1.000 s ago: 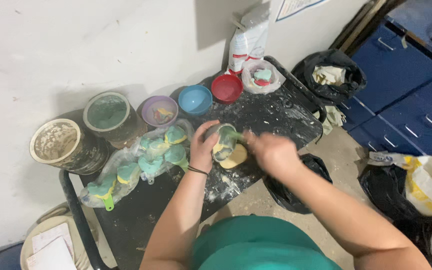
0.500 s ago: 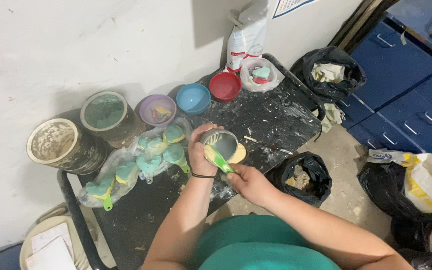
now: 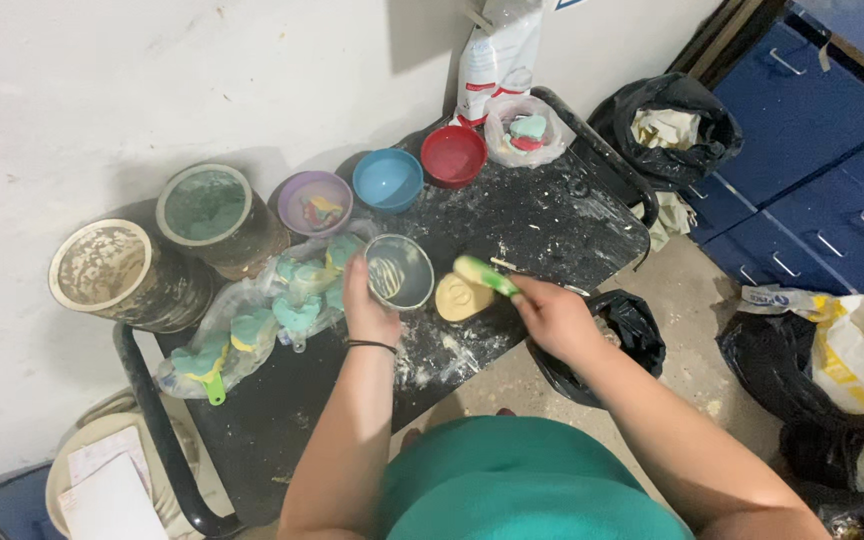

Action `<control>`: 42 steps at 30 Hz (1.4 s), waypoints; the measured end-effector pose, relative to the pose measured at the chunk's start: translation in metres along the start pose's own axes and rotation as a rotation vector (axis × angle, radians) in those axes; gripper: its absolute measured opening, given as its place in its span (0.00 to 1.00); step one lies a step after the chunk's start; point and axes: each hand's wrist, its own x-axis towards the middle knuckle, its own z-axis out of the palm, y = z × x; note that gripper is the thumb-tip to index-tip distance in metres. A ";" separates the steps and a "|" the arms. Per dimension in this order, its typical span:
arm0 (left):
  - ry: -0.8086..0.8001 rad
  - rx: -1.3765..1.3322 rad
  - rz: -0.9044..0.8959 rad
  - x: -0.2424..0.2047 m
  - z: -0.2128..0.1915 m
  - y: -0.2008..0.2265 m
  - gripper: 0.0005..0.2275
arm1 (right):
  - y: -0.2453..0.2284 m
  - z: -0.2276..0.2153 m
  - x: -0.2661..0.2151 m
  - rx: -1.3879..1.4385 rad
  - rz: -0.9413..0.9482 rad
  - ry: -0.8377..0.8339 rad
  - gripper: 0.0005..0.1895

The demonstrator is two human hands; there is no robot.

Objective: The person mixes a yellowish paste in a small container using a green spatula, then adds a small amount of liquid from a blue bowl and continues mixing. The person then places a small colorful clay piece onto the paste and presses it down.

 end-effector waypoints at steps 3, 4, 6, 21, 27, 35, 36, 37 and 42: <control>0.030 0.037 -0.064 0.009 -0.016 -0.010 0.23 | 0.027 0.033 0.000 -0.220 -0.094 0.009 0.17; 0.032 0.036 -0.062 0.014 -0.020 -0.012 0.23 | 0.023 0.029 0.001 -0.220 -0.096 0.008 0.17; 0.019 0.133 -0.097 0.022 -0.029 -0.016 0.27 | 0.015 0.023 0.001 -0.105 -0.082 0.043 0.18; 0.099 0.138 -0.371 0.013 -0.009 -0.029 0.28 | 0.061 0.018 0.013 -0.255 -0.453 0.158 0.29; -0.244 0.806 0.185 -0.043 0.054 0.016 0.20 | 0.018 -0.013 0.017 -0.507 -0.419 0.275 0.21; -0.439 0.479 0.594 -0.020 0.041 -0.015 0.25 | -0.040 0.021 -0.027 0.010 0.168 -0.285 0.20; -0.465 0.375 0.620 -0.021 0.042 -0.016 0.24 | -0.028 0.034 -0.030 0.281 0.257 -0.366 0.21; -0.465 0.377 0.620 -0.026 0.046 -0.012 0.24 | -0.027 0.037 -0.035 0.282 0.257 -0.366 0.21; -0.490 0.349 0.737 -0.034 0.060 0.003 0.27 | -0.041 0.015 -0.039 1.032 0.343 -0.501 0.22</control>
